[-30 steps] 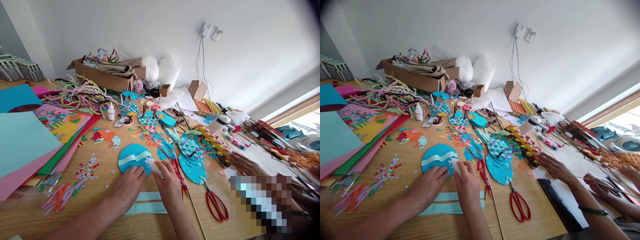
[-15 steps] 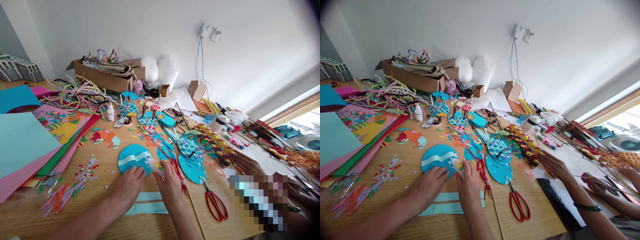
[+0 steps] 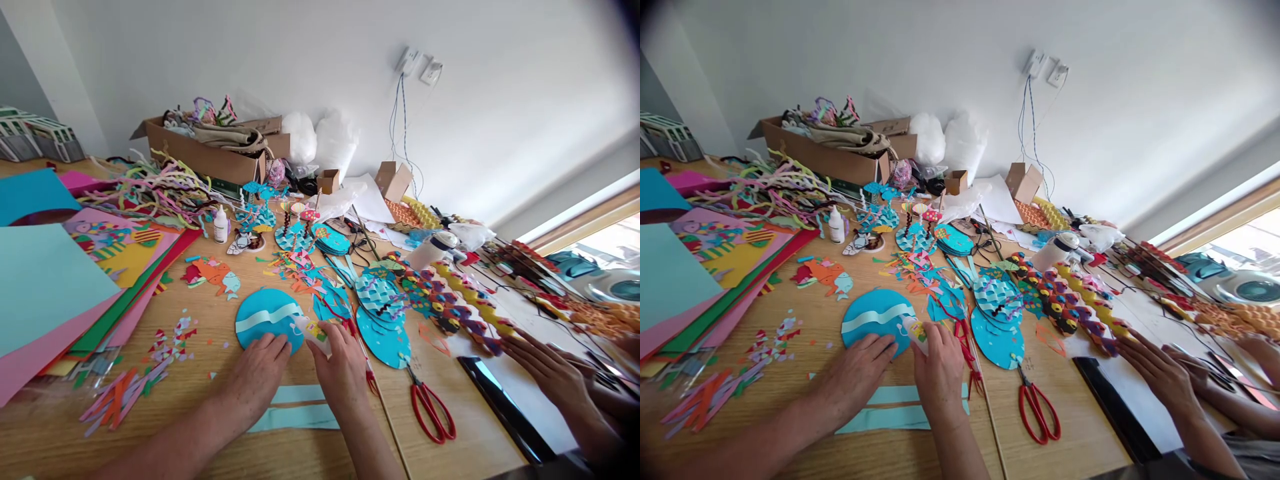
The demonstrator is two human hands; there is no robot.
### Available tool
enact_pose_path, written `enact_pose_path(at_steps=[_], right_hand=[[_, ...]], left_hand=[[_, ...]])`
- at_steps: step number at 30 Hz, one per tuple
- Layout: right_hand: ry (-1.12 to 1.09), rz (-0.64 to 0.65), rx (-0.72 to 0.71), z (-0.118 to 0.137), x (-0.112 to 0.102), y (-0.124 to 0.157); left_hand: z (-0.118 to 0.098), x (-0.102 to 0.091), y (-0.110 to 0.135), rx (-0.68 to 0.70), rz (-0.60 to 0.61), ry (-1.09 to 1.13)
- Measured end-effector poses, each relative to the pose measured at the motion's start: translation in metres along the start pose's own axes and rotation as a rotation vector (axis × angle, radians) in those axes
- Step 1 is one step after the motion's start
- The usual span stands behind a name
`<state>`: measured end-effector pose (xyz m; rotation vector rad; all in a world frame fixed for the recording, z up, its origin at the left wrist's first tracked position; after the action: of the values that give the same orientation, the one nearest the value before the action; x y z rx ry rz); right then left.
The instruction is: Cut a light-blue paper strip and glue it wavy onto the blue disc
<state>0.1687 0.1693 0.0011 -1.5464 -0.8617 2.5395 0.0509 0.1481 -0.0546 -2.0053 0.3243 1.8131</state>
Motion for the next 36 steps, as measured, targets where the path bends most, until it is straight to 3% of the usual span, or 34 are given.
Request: enact_pose_path(at_steps=[15,36], right_hand=[[-0.018,0.051,0.029,0.002,-0.001,-0.008],[0.011,0.081,-0.072,0.011,-0.002,-0.019]], left_hand=[[-0.001,0.002,0.000,0.015,-0.039,-0.060],[0.001,0.000,-0.001,-0.027,0.047,0.008]])
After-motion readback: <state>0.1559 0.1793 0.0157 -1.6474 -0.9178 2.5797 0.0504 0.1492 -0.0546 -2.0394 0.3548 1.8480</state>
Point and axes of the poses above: each hand's wrist, its own y-axis away from the middle knuckle, its own x-axis out of the palm, z = x × y, the point moved 6 cm from there along -y, towards the middle knuckle, and after that the axes turned 9 degrees about -y, right-handed, at the moved point
